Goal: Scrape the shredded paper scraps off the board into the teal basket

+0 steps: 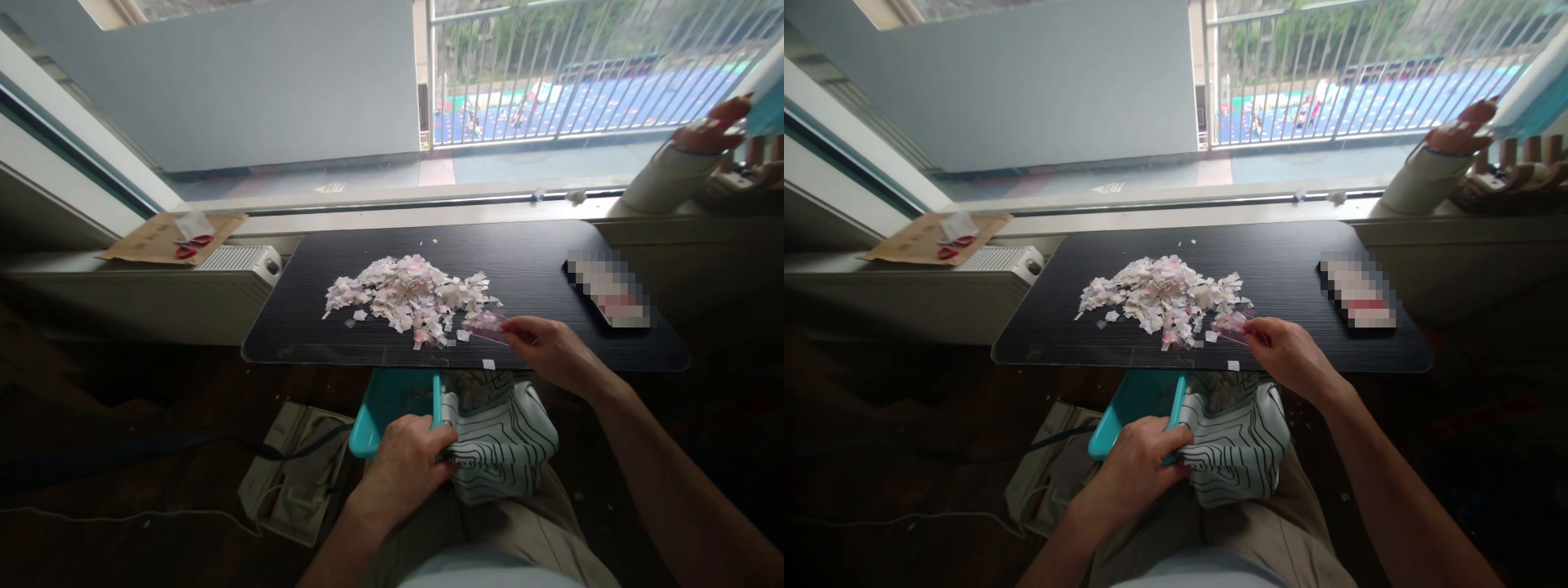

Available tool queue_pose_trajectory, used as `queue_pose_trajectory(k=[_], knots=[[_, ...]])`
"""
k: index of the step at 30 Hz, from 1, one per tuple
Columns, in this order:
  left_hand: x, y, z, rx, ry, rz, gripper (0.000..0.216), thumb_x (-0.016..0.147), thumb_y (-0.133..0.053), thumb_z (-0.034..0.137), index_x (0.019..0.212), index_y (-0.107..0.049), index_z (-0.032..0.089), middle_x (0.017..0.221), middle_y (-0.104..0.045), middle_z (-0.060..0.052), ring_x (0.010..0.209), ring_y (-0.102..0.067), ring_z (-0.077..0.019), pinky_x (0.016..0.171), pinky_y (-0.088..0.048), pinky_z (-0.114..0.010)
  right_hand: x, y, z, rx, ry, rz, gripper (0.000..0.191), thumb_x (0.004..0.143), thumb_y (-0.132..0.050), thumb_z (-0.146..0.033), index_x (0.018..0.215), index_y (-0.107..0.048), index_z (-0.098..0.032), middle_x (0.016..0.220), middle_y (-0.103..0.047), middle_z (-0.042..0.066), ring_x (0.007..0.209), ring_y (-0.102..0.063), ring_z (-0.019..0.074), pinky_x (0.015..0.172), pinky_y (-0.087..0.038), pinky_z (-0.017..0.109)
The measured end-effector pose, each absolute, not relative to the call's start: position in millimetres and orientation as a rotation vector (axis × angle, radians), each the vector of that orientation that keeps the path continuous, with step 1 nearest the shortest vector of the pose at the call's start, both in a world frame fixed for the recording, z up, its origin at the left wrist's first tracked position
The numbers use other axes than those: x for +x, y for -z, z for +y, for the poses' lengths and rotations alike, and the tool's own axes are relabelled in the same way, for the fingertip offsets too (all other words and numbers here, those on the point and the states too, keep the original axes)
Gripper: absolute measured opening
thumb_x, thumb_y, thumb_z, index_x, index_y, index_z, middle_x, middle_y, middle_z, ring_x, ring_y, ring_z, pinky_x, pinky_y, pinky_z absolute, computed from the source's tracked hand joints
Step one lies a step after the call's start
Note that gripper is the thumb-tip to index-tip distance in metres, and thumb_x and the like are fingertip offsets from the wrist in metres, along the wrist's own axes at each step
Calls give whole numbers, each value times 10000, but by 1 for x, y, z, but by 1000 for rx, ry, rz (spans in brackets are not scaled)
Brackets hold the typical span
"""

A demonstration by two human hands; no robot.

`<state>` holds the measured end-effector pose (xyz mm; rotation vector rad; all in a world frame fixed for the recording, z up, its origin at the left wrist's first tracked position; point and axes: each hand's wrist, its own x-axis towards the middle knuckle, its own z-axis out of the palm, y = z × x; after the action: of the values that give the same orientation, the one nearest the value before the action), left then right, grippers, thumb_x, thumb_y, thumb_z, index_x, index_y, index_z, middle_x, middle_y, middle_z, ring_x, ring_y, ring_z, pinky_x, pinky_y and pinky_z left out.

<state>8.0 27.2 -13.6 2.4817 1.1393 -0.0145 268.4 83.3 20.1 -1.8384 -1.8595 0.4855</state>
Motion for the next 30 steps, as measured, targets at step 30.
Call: queue_pose_trajectory(k=[30], knots=[[12, 12, 29, 2468, 16, 1149, 169, 785, -703, 315, 925, -646, 237, 771, -604, -9, 762, -566, -205, 647, -378, -276, 293, -28, 51, -1847, -619, -1973, 251, 810, -531, -383, 815, -710, -206, 646, -664, -9, 547, -547, 117, 495, -391, 207]])
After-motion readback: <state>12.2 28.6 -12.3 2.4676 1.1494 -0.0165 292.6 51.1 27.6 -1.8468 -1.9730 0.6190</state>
